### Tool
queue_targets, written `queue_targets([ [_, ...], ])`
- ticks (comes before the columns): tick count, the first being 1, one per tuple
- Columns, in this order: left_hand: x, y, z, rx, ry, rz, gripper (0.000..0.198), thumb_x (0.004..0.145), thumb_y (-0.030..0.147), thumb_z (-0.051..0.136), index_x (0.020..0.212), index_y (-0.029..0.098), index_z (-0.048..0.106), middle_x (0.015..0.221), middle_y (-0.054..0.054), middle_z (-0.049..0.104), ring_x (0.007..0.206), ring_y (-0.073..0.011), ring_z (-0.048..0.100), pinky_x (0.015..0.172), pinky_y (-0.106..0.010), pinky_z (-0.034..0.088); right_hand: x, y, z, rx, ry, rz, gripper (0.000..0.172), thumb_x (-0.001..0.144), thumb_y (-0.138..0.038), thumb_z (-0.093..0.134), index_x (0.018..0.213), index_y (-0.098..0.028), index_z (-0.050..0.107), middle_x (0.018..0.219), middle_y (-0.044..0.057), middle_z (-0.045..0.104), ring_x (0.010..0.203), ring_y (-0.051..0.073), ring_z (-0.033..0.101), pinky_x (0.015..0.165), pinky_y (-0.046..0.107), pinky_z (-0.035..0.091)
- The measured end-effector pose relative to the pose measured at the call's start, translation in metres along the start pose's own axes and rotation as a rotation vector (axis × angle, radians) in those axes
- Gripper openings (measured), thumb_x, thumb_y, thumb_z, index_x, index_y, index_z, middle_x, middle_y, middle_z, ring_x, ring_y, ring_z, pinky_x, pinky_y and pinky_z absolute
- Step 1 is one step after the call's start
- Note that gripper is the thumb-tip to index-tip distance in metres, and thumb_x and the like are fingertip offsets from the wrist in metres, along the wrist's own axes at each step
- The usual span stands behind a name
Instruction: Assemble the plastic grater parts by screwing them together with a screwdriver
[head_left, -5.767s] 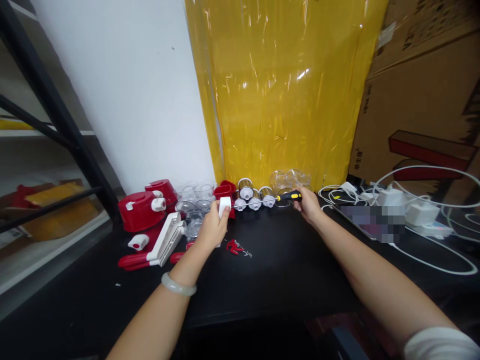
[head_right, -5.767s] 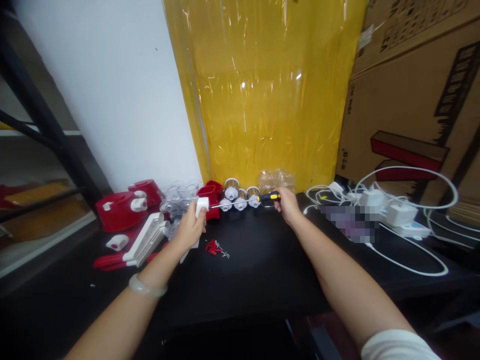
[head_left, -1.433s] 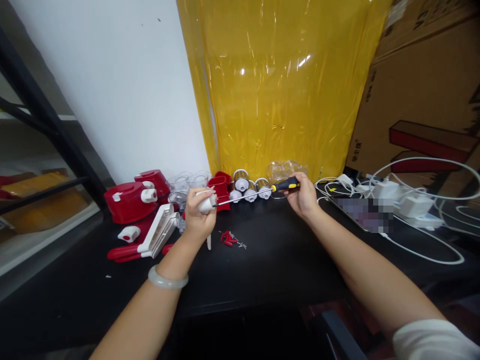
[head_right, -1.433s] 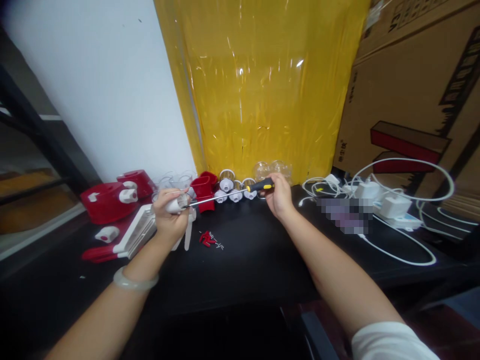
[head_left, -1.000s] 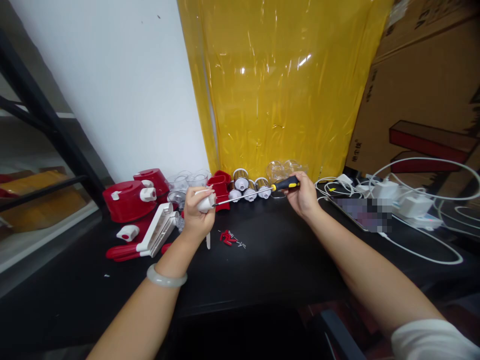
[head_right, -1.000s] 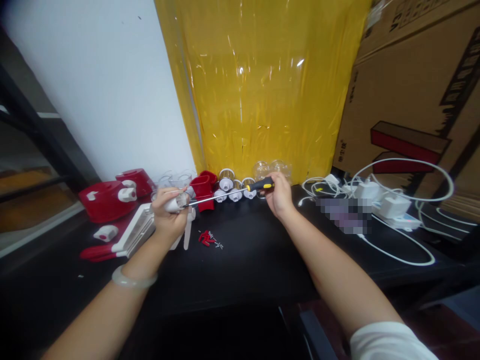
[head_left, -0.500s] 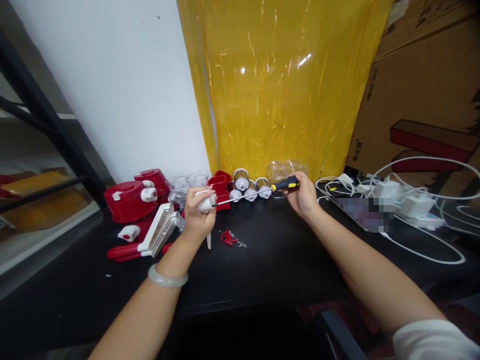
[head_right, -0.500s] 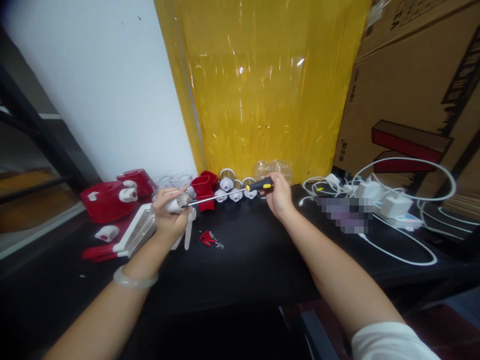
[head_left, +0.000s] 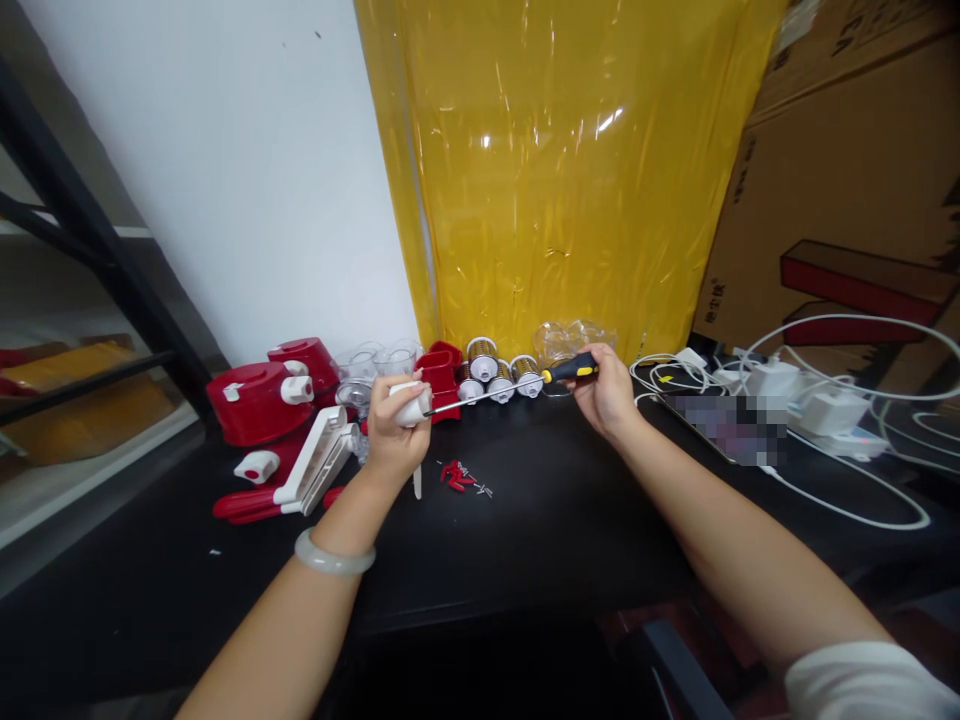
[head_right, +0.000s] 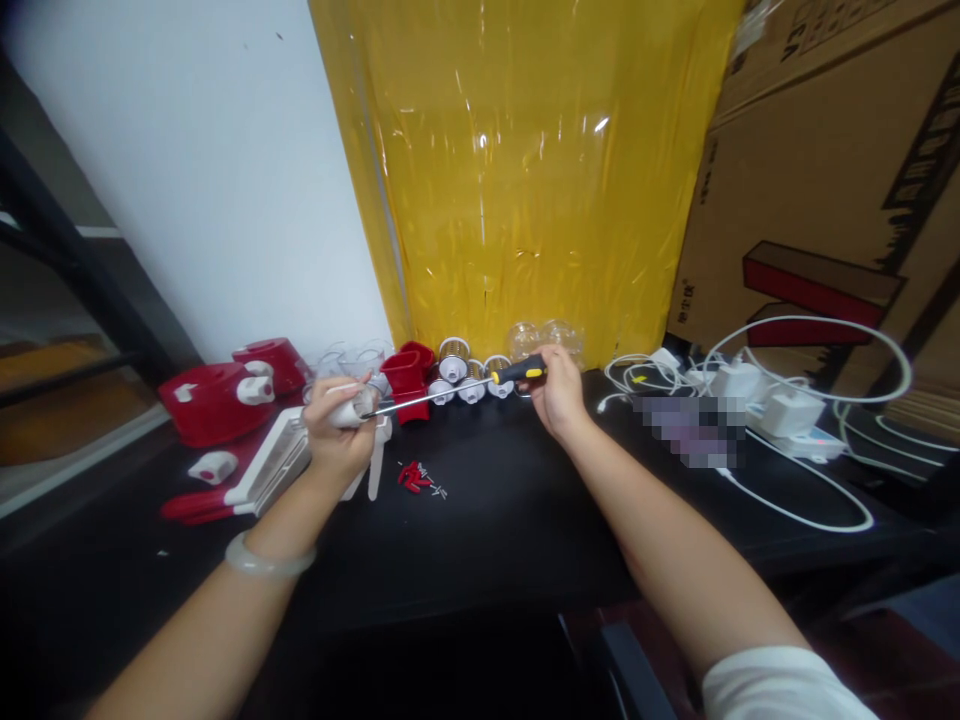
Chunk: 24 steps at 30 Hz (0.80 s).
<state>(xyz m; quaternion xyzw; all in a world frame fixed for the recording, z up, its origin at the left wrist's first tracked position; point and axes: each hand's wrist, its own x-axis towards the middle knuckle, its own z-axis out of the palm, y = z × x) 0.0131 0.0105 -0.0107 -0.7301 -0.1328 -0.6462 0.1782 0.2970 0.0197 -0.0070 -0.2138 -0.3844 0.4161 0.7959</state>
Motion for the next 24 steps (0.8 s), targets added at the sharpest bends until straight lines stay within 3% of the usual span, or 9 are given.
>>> queue_targets([
  [9, 0.0009, 0.0025, -0.0075, 0.102, 0.039, 0.093, 0.061, 0.069, 0.002, 0.070, 0.115, 0.034, 0.047, 0.107, 0.000, 0.054, 0.084, -0.0141, 0.061, 0.088, -0.048, 0.058, -0.0048, -0.0030, 0.0029, 0.009, -0.021, -0.027, 0.024, 0.075, -0.039, 0.067, 0.070, -0.022, 0.050, 0.067, -0.003, 0.050, 0.054, 0.011, 0.050, 0.039, 0.021, 0.042],
  [16, 0.0029, 0.0052, -0.0071, 0.085, 0.057, 0.051, 0.054, 0.068, 0.004, 0.072, 0.109, 0.033, 0.050, 0.105, 0.000, 0.055, 0.082, -0.0142, 0.061, 0.087, -0.047, 0.058, -0.0051, -0.0036, 0.0035, 0.000, -0.021, -0.040, 0.023, 0.077, -0.039, 0.065, 0.071, -0.022, 0.050, 0.066, -0.003, 0.049, 0.052, 0.010, 0.049, 0.039, 0.021, 0.042],
  [24, 0.0051, 0.0047, -0.0064, 0.127, 0.055, 0.103, 0.061, 0.069, 0.002, 0.069, 0.115, 0.035, 0.047, 0.104, -0.001, 0.052, 0.086, -0.0161, 0.058, 0.085, -0.046, 0.058, -0.0069, -0.0055, 0.0037, -0.011, -0.030, -0.049, 0.022, 0.075, -0.039, 0.066, 0.071, -0.022, 0.051, 0.067, -0.003, 0.049, 0.054, 0.010, 0.049, 0.041, 0.021, 0.043],
])
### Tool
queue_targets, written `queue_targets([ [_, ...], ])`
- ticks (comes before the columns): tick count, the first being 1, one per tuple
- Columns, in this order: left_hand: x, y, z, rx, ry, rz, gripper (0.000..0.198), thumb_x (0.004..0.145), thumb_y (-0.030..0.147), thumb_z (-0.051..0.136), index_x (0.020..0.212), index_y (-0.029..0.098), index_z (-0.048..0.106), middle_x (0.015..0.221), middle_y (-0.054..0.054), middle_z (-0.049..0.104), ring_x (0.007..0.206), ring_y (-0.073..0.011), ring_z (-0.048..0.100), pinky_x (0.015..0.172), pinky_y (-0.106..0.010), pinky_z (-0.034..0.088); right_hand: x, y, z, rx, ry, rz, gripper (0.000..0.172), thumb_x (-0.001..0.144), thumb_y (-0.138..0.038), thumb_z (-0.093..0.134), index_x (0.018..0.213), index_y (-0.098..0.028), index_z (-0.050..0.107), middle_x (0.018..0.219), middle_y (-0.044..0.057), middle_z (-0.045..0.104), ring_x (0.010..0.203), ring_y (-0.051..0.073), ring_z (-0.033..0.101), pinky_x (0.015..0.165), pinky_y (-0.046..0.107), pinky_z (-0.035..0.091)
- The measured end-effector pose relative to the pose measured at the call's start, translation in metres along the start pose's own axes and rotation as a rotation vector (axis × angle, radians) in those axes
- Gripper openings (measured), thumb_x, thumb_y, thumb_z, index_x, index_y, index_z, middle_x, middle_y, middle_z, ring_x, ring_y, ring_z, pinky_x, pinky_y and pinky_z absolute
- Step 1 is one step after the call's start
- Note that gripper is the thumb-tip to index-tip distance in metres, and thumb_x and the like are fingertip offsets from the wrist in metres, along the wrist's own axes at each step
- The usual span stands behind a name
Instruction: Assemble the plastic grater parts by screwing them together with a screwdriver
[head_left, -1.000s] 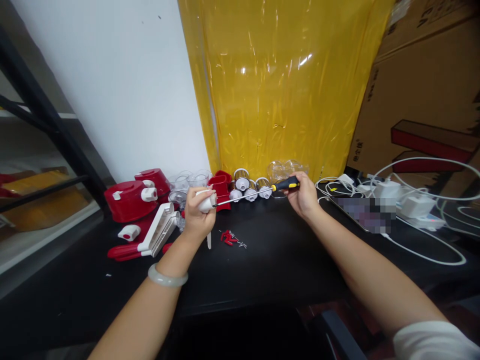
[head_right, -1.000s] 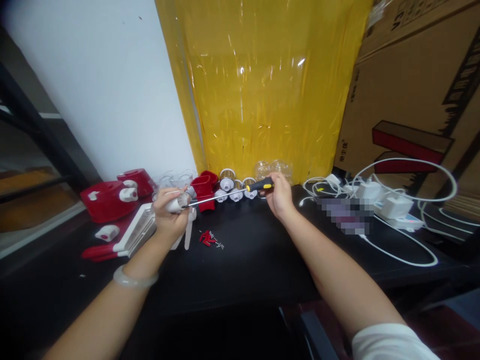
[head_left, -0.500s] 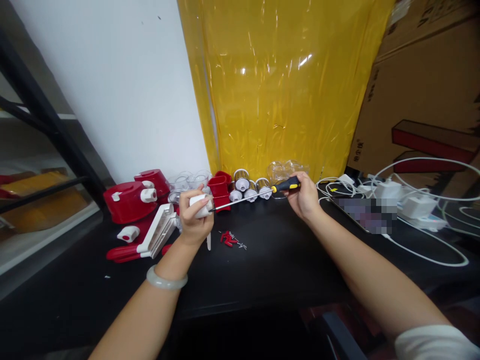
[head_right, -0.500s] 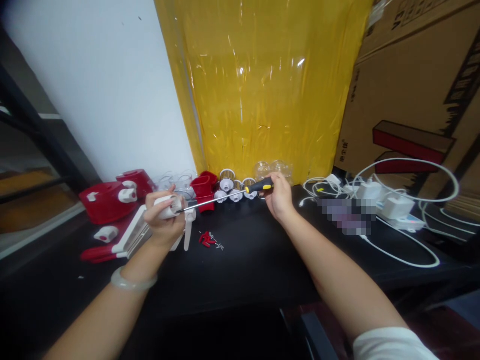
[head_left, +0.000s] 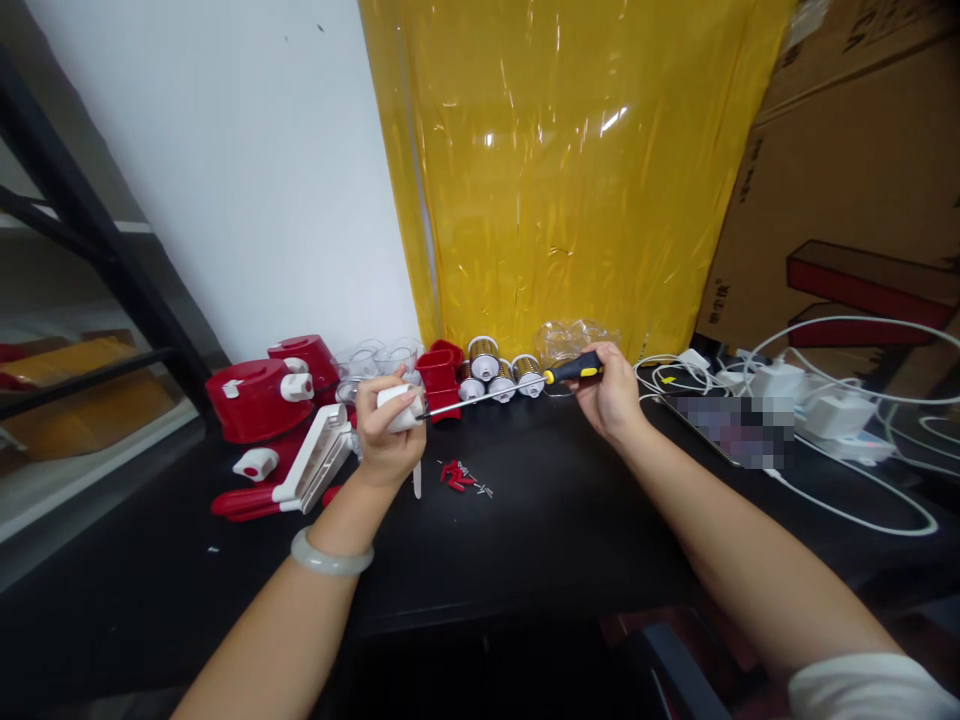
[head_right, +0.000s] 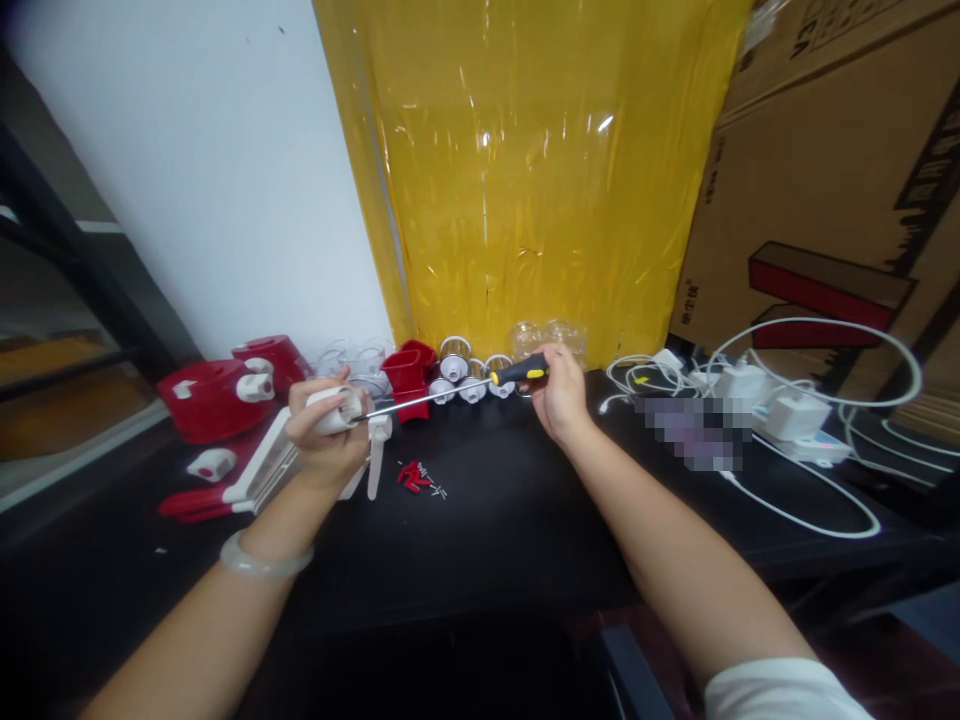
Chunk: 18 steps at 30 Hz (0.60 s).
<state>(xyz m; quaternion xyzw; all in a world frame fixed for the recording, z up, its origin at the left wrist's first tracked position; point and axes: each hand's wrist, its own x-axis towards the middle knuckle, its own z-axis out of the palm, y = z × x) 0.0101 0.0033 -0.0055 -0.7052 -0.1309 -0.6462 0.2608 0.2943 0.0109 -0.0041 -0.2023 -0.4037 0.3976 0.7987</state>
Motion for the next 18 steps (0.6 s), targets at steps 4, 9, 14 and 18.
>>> queue_targets([
  [4, -0.0017, -0.0013, 0.0006, -0.004, 0.010, -0.010, 0.059, 0.069, 0.002, 0.070, 0.113, 0.034, 0.048, 0.104, 0.000, 0.052, 0.089, -0.0163, 0.057, 0.087, -0.046, 0.058, 0.0001, 0.0000, -0.0005, -0.003, 0.001, -0.001, 0.022, 0.075, -0.039, 0.065, 0.071, -0.022, 0.052, 0.066, -0.003, 0.049, 0.053, 0.010, 0.049, 0.040, 0.022, 0.042],
  [9, -0.0040, -0.0024, 0.0005, 0.007, 0.012, -0.009, 0.058, 0.070, 0.003, 0.069, 0.114, 0.033, 0.047, 0.105, 0.000, 0.052, 0.088, -0.0147, 0.058, 0.087, -0.045, 0.057, 0.0008, 0.0007, -0.0012, -0.002, 0.000, -0.016, 0.022, 0.074, -0.039, 0.066, 0.072, -0.023, 0.051, 0.065, -0.004, 0.050, 0.052, 0.010, 0.049, 0.041, 0.022, 0.042],
  [14, -0.0048, -0.0016, 0.0005, 0.054, -0.001, -0.007, 0.059, 0.073, 0.005, 0.068, 0.118, 0.034, 0.044, 0.105, 0.000, 0.051, 0.091, -0.0151, 0.057, 0.088, -0.044, 0.057, 0.0009, 0.0006, -0.0007, -0.004, -0.002, -0.014, 0.020, 0.073, -0.038, 0.066, 0.073, -0.022, 0.052, 0.064, -0.004, 0.050, 0.052, 0.010, 0.050, 0.041, 0.022, 0.042],
  [18, -0.0037, -0.0011, 0.0005, 0.056, -0.004, -0.009, 0.057, 0.074, 0.005, 0.067, 0.118, 0.034, 0.044, 0.105, 0.000, 0.051, 0.092, -0.0155, 0.056, 0.088, -0.045, 0.057, 0.0008, 0.0004, -0.0007, -0.010, 0.000, -0.019, 0.019, 0.072, -0.037, 0.065, 0.073, -0.022, 0.052, 0.065, -0.004, 0.050, 0.052, 0.011, 0.050, 0.042, 0.022, 0.042],
])
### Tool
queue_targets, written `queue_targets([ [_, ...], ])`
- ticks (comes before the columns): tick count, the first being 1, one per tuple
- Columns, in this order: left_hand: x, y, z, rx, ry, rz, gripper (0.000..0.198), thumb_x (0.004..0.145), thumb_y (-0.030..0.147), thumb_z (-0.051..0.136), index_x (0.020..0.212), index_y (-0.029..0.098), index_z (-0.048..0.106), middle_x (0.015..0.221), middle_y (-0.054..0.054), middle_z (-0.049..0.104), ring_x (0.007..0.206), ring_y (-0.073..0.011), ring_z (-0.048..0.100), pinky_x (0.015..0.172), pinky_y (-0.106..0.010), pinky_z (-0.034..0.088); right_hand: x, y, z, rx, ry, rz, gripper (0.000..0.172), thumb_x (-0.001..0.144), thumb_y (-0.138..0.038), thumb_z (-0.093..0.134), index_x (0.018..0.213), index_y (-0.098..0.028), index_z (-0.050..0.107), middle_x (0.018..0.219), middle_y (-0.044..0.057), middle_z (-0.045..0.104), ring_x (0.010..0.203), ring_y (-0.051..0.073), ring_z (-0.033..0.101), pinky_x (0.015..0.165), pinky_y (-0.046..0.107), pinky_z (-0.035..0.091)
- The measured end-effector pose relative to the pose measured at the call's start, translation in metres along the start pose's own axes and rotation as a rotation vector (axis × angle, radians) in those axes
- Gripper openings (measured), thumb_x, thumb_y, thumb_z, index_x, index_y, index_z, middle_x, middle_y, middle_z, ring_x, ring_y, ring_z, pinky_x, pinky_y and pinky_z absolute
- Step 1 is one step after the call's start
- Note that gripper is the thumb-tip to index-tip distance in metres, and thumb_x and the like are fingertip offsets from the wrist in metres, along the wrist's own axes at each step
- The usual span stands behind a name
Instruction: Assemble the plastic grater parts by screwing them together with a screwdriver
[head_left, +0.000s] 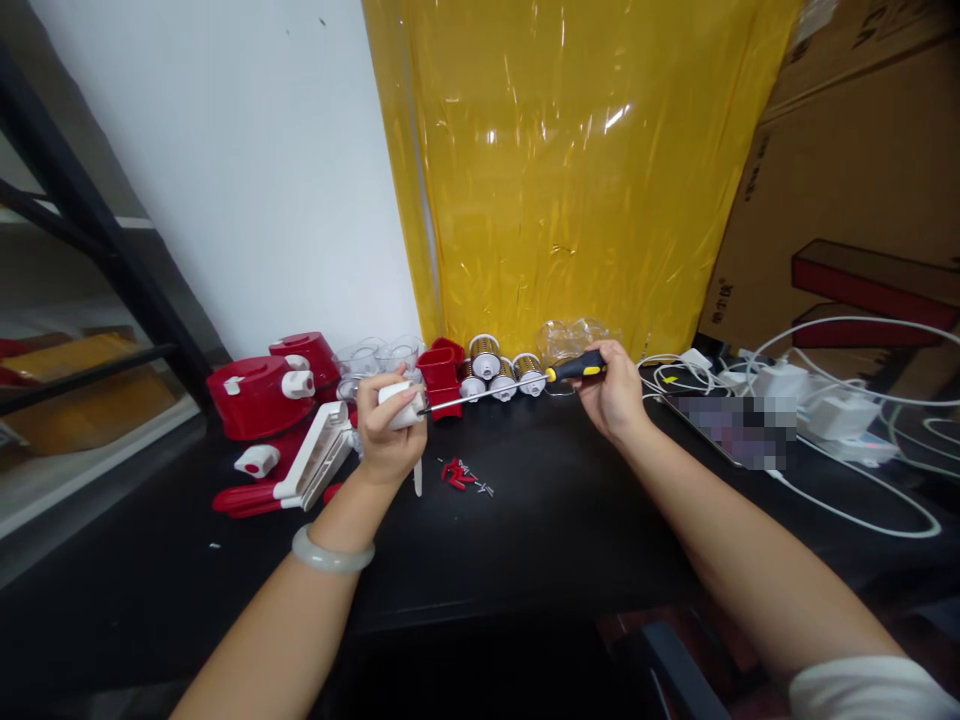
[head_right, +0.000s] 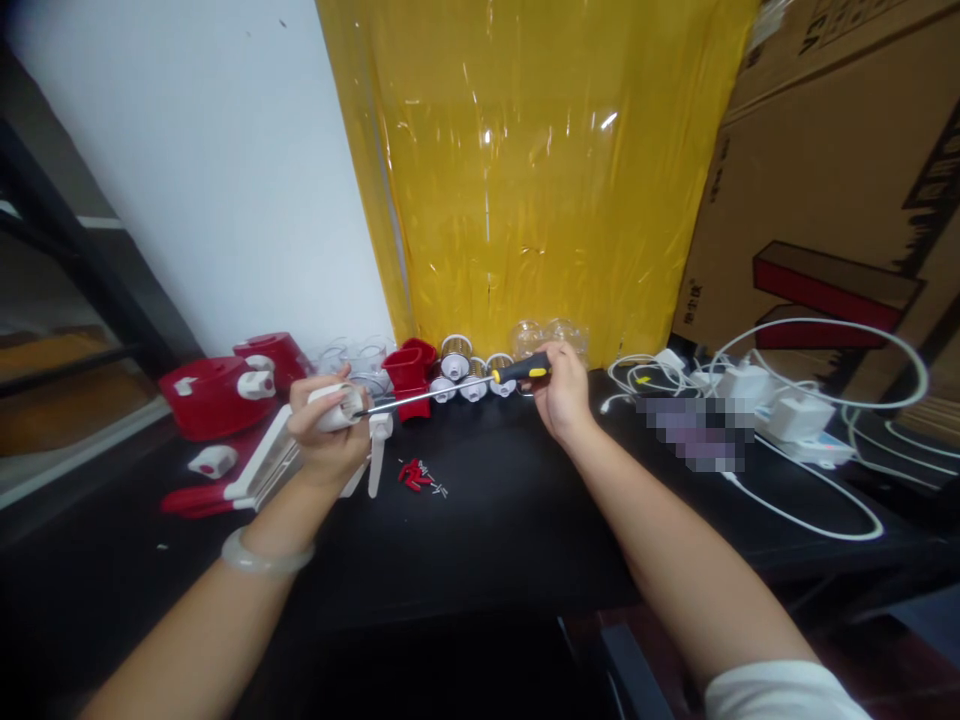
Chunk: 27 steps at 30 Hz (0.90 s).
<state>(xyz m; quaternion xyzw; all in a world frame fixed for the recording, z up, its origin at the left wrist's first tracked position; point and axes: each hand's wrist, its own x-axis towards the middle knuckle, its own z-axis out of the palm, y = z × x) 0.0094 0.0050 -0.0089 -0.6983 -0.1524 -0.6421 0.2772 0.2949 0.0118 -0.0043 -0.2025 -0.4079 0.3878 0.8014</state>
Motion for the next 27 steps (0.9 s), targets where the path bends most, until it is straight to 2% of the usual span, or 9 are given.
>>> queue_targets([
  [5, -0.001, -0.001, -0.001, -0.006, -0.035, -0.031, 0.055, 0.076, 0.005, 0.065, 0.118, 0.033, 0.043, 0.108, -0.001, 0.050, 0.095, -0.0162, 0.060, 0.084, -0.041, 0.057, 0.000, -0.002, -0.002, -0.020, -0.029, -0.009, 0.018, 0.074, -0.036, 0.062, 0.075, -0.023, 0.050, 0.068, -0.004, 0.050, 0.055, 0.011, 0.050, 0.044, 0.022, 0.043],
  [9, -0.003, -0.001, -0.002, 0.029, -0.046, -0.063, 0.055, 0.075, 0.004, 0.066, 0.118, 0.031, 0.046, 0.106, -0.002, 0.053, 0.090, -0.0160, 0.060, 0.077, -0.035, 0.054, 0.000, -0.004, -0.004, 0.031, -0.063, 0.005, 0.014, 0.072, -0.033, 0.059, 0.077, -0.023, 0.051, 0.070, -0.003, 0.050, 0.061, 0.012, 0.053, 0.050, 0.023, 0.046],
  [14, 0.000, 0.001, -0.002, 0.041, -0.081, -0.078, 0.054, 0.074, 0.003, 0.063, 0.119, 0.028, 0.050, 0.101, -0.002, 0.055, 0.088, -0.0172, 0.058, 0.076, -0.036, 0.052, 0.000, -0.004, -0.006, 0.056, -0.094, 0.011, 0.013, 0.073, -0.034, 0.058, 0.076, -0.023, 0.052, 0.071, -0.002, 0.051, 0.062, 0.012, 0.054, 0.050, 0.022, 0.046],
  [19, 0.001, 0.002, 0.000, 0.070, -0.139, -0.100, 0.061, 0.071, 0.003, 0.061, 0.126, 0.023, 0.046, 0.105, -0.005, 0.057, 0.095, -0.0202, 0.059, 0.083, -0.040, 0.052, 0.004, -0.001, -0.009, 0.036, -0.072, 0.007, 0.014, 0.072, -0.034, 0.061, 0.075, -0.022, 0.053, 0.072, -0.002, 0.051, 0.060, 0.011, 0.053, 0.046, 0.021, 0.044],
  [23, -0.003, 0.004, 0.000, 0.087, -0.245, -0.295, 0.071, 0.067, 0.005, 0.061, 0.133, 0.018, 0.039, 0.119, -0.012, 0.056, 0.104, -0.0249, 0.060, 0.090, -0.043, 0.051, 0.009, 0.004, -0.014, 0.008, -0.073, 0.036, 0.021, 0.080, -0.043, 0.054, 0.075, -0.023, 0.053, 0.069, -0.002, 0.051, 0.055, 0.012, 0.051, 0.043, 0.023, 0.042],
  [27, -0.003, 0.008, 0.002, 0.040, -0.306, -0.465, 0.073, 0.064, 0.006, 0.061, 0.132, 0.017, 0.040, 0.117, -0.012, 0.057, 0.104, -0.0267, 0.061, 0.090, -0.043, 0.050, 0.012, 0.011, -0.019, -0.005, -0.068, 0.089, 0.033, 0.085, -0.051, 0.041, 0.074, -0.024, 0.055, 0.063, -0.001, 0.051, 0.051, 0.014, 0.051, 0.044, 0.026, 0.044],
])
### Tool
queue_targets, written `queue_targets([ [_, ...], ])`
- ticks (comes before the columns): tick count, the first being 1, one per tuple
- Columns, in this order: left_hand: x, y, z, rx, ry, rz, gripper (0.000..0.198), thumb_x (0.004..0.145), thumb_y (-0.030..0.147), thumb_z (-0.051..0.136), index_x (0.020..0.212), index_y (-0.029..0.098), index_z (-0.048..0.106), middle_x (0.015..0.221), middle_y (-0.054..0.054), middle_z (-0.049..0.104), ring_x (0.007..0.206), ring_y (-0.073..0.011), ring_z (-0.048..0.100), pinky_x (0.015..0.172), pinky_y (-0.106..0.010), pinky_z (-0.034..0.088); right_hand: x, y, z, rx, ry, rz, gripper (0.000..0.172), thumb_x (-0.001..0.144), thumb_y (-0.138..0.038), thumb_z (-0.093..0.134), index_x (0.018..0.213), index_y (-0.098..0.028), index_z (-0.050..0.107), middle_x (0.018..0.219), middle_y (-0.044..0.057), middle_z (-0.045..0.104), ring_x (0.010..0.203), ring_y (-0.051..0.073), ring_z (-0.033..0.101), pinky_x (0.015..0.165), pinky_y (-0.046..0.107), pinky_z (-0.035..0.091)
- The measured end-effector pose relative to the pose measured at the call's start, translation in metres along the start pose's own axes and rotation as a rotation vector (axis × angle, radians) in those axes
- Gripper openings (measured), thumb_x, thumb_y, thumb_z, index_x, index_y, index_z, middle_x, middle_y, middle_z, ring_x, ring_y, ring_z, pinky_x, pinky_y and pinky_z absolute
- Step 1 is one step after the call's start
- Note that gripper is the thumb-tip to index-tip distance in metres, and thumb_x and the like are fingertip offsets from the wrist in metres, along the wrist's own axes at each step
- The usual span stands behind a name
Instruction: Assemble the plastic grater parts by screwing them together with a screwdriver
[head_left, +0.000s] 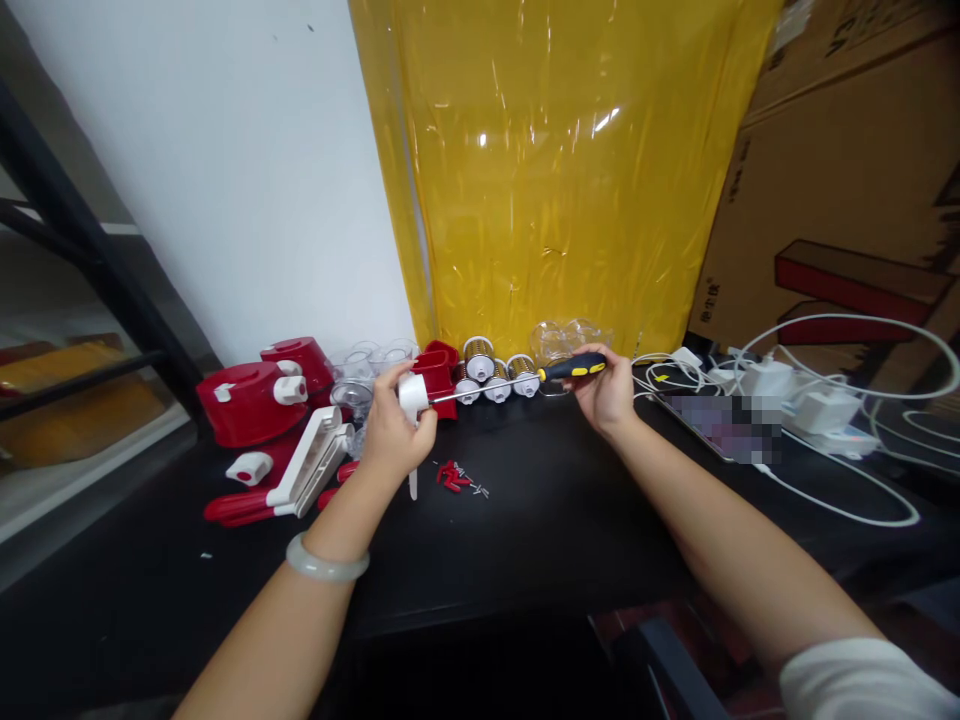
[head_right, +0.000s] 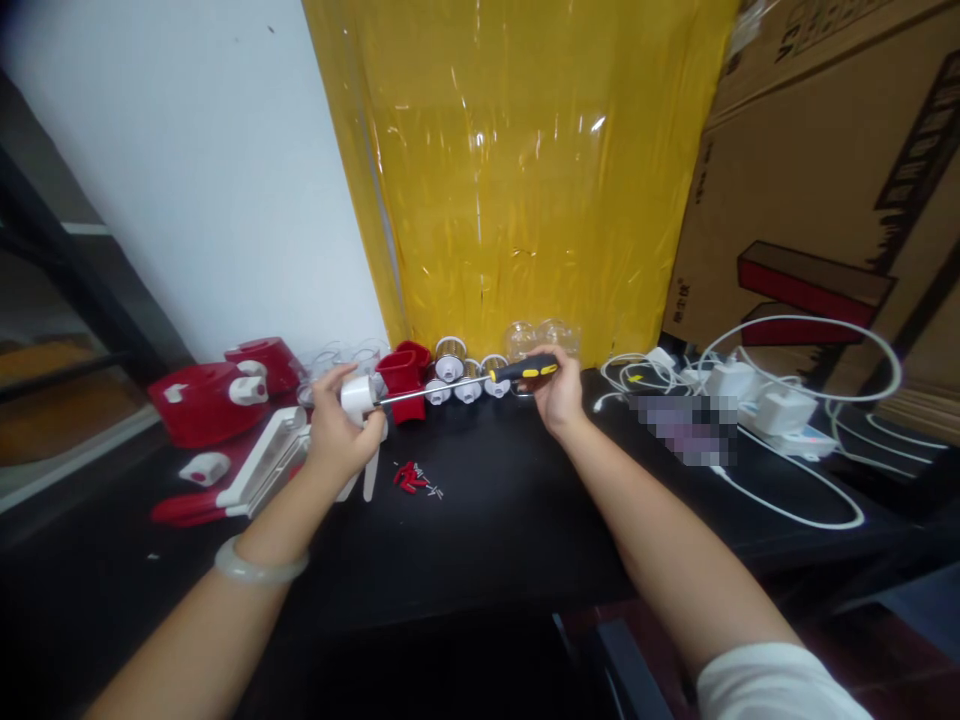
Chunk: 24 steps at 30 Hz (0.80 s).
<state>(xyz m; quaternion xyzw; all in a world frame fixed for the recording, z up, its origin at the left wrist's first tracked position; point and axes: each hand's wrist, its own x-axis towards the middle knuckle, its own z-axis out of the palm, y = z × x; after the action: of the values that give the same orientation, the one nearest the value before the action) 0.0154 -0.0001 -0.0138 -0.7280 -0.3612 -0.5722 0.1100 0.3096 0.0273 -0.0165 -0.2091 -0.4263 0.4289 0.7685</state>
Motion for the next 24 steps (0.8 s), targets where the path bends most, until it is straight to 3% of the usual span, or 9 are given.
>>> queue_targets([
  [8, 0.002, 0.011, 0.003, -0.212, -0.044, -0.203, 0.057, 0.069, 0.011, 0.058, 0.123, 0.018, 0.045, 0.112, -0.008, 0.057, 0.090, -0.0199, 0.061, 0.081, -0.036, 0.052, 0.002, 0.014, -0.005, -0.065, 0.084, 0.004, 0.021, 0.083, -0.040, 0.047, 0.075, -0.022, 0.056, 0.070, -0.001, 0.056, 0.051, 0.012, 0.052, 0.040, 0.023, 0.039],
  [13, -0.004, 0.009, 0.008, -0.337, -0.113, -0.408, 0.038, 0.086, 0.033, 0.057, 0.121, 0.022, 0.047, 0.095, -0.004, 0.059, 0.063, -0.0132, 0.058, 0.050, -0.025, 0.049, 0.004, 0.016, -0.007, -0.111, 0.145, 0.012, 0.018, 0.079, -0.038, 0.052, 0.074, -0.022, 0.055, 0.066, -0.002, 0.056, 0.047, 0.011, 0.051, 0.037, 0.022, 0.037],
  [16, -0.005, 0.010, 0.012, -0.359, -0.119, -0.522, 0.035, 0.090, 0.043, 0.053, 0.119, 0.024, 0.049, 0.076, 0.001, 0.056, 0.050, -0.0109, 0.052, 0.041, -0.022, 0.044, 0.004, 0.017, -0.008, -0.131, 0.145, 0.015, 0.018, 0.079, -0.040, 0.054, 0.075, -0.022, 0.055, 0.063, -0.003, 0.054, 0.045, 0.011, 0.051, 0.037, 0.022, 0.037],
  [24, -0.005, 0.015, 0.015, -0.372, -0.112, -0.561, 0.033, 0.089, 0.043, 0.055, 0.114, 0.022, 0.050, 0.075, 0.001, 0.053, 0.059, -0.0125, 0.057, 0.040, -0.018, 0.046, 0.006, 0.022, -0.011, -0.178, 0.137, 0.052, 0.025, 0.078, -0.047, 0.057, 0.079, -0.022, 0.053, 0.058, -0.005, 0.053, 0.043, 0.012, 0.052, 0.036, 0.022, 0.038],
])
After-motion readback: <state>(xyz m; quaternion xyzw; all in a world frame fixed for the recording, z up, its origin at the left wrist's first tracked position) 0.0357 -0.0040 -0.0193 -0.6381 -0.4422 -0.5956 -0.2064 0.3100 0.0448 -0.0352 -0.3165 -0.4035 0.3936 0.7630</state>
